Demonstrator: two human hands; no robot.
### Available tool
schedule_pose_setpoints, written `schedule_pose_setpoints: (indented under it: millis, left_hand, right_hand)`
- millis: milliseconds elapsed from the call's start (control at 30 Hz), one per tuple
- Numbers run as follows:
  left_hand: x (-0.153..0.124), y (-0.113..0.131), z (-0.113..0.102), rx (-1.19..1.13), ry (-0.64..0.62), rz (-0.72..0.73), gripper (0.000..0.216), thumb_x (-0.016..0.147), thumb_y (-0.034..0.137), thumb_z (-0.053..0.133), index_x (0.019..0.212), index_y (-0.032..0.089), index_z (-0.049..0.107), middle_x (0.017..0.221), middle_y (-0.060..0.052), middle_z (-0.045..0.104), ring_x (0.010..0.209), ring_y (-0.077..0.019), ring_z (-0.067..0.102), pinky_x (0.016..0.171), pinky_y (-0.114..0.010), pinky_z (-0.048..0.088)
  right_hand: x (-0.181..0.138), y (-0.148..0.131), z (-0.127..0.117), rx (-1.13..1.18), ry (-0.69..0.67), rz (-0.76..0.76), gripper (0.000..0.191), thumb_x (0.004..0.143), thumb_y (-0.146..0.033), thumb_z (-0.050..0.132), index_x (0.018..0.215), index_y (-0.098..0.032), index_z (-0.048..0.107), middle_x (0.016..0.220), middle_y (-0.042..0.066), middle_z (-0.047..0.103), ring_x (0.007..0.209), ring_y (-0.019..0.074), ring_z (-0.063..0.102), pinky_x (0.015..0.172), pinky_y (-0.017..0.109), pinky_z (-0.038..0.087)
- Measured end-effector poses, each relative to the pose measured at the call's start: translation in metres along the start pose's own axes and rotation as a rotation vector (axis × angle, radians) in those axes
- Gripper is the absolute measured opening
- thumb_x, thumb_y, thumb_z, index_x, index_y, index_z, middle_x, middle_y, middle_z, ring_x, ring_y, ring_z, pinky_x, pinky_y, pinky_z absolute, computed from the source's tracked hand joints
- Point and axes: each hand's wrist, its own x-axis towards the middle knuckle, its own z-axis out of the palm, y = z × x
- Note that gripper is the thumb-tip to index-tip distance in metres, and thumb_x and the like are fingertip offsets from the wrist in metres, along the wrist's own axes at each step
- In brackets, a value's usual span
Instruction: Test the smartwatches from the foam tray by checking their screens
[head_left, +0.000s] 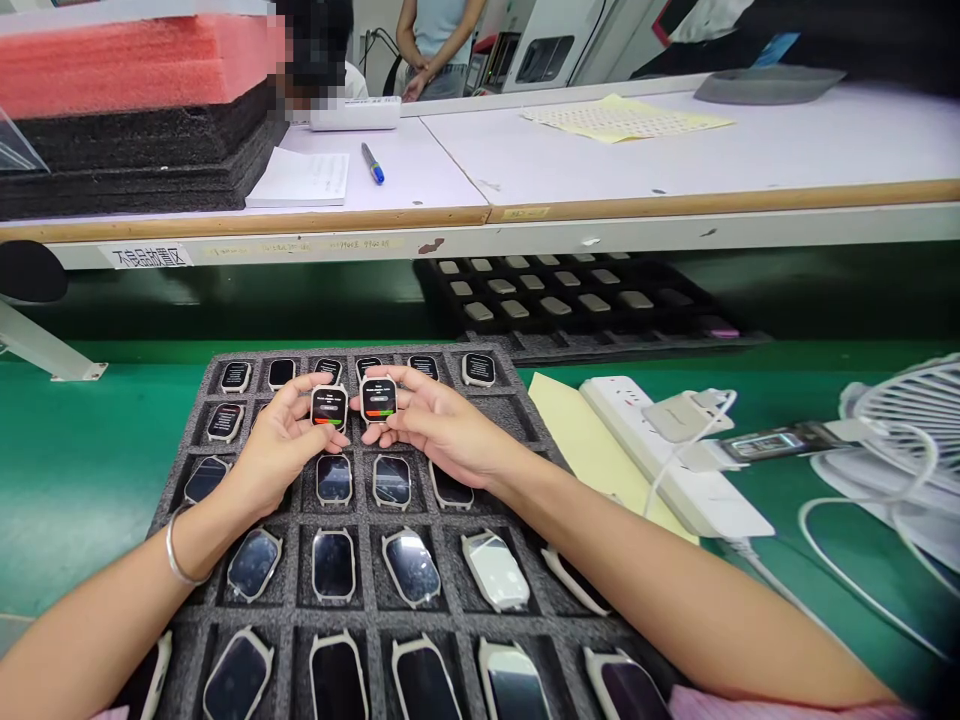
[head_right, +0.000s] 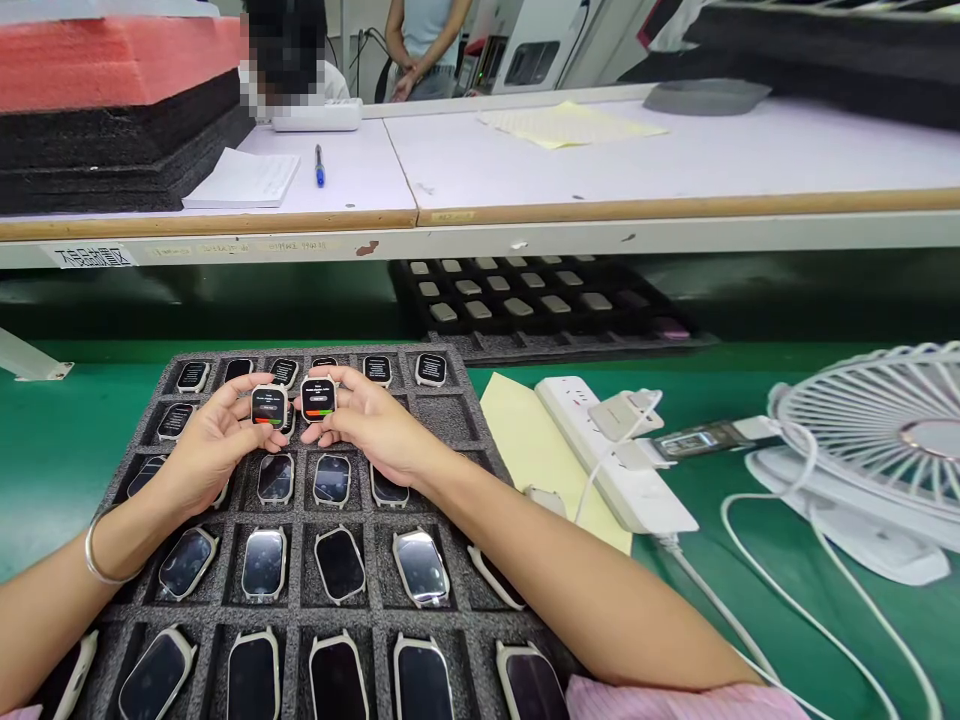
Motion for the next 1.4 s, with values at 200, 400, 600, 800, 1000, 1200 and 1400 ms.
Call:
schedule_pose_setpoints:
  millis: [200, 400, 600, 800, 1000, 1200, 1400]
  left_hand:
    - [-0.0002, -0.0003, 0.0011, -0.006, -0.024, 0.010, 0.051, 0.070, 0.015, 0.076, 0.117, 0.019, 0.054, 0.098, -0.002, 0.070, 0.063, -0.0098, 0.068, 0.064, -0.025, 0.058]
    - [0.0000, -0.0001, 0.0009, -0.016, -0.035, 0.029, 0.046, 0.073, 0.016, 0.076, 0.113, 0.019, 0.054, 0.093, 0.000, 0.069, 0.062, -0.0089, 0.069, 0.063, -0.023, 0.059]
    - [-0.0026, 0.0014, 0.0003, -0.024, -0.050, -0.007, 0.042, 0.075, 0.018, 0.072, 0.114, 0.019, 0.055, 0.100, -0.002, 0.071, 0.066, -0.0137, 0.074, 0.068, -0.028, 0.062]
    - [-0.0044, 0.0058, 0.0025, -0.002, -0.046, -0.020, 0.036, 0.076, 0.022, 0.072, 0.109, 0.018, 0.057, 0.096, -0.002, 0.072, 0.062, -0.0141, 0.073, 0.063, -0.027, 0.061]
    - [-0.0042, 0.0062, 0.0024, 0.011, -0.041, -0.008, 0.035, 0.077, 0.024, 0.073, 0.107, 0.018, 0.057, 0.096, -0.002, 0.073, 0.060, -0.0130, 0.073, 0.062, -0.026, 0.061]
    - [-0.0044, 0.0067, 0.0024, 0.010, -0.040, -0.012, 0.036, 0.075, 0.021, 0.072, 0.107, 0.019, 0.058, 0.092, 0.000, 0.073, 0.061, -0.0133, 0.073, 0.062, -0.025, 0.061]
    - [-0.0038, 0.0047, 0.0016, 0.059, -0.031, 0.021, 0.026, 0.079, 0.028, 0.072, 0.098, 0.018, 0.059, 0.080, 0.001, 0.071, 0.052, -0.0093, 0.067, 0.053, -0.020, 0.054]
  right_hand:
    - [0.0000, 0.0017, -0.0001, -0.015, -0.046, -0.022, 0.046, 0.076, -0.004, 0.064, 0.116, -0.022, 0.055, 0.089, -0.001, 0.072, 0.074, 0.0132, 0.072, 0.069, 0.027, 0.054]
    - [0.0010, 0.0023, -0.0008, -0.043, -0.055, -0.040, 0.042, 0.078, -0.008, 0.068, 0.115, -0.022, 0.055, 0.096, 0.001, 0.072, 0.072, 0.0120, 0.071, 0.067, 0.026, 0.053]
    - [0.0004, 0.0007, -0.0003, -0.063, -0.048, -0.038, 0.043, 0.074, -0.003, 0.063, 0.112, -0.023, 0.056, 0.089, -0.002, 0.070, 0.070, 0.0115, 0.069, 0.067, 0.026, 0.052]
    - [0.0004, 0.0008, -0.0011, -0.042, -0.046, -0.022, 0.035, 0.078, -0.008, 0.067, 0.110, -0.022, 0.058, 0.090, 0.000, 0.072, 0.067, 0.0109, 0.069, 0.063, 0.025, 0.051]
    - [0.0002, 0.0011, -0.0014, -0.027, -0.041, -0.021, 0.033, 0.080, -0.014, 0.070, 0.110, -0.022, 0.058, 0.085, -0.002, 0.071, 0.066, 0.0107, 0.069, 0.064, 0.025, 0.051]
    - [-0.0005, -0.0009, -0.0002, -0.047, -0.042, -0.018, 0.040, 0.074, -0.007, 0.069, 0.109, -0.022, 0.058, 0.090, -0.001, 0.073, 0.067, 0.0102, 0.068, 0.065, 0.024, 0.050]
    - [0.0004, 0.0009, -0.0006, -0.014, -0.048, 0.043, 0.026, 0.086, -0.032, 0.071, 0.106, -0.022, 0.059, 0.087, 0.002, 0.075, 0.062, 0.0122, 0.068, 0.063, 0.027, 0.050]
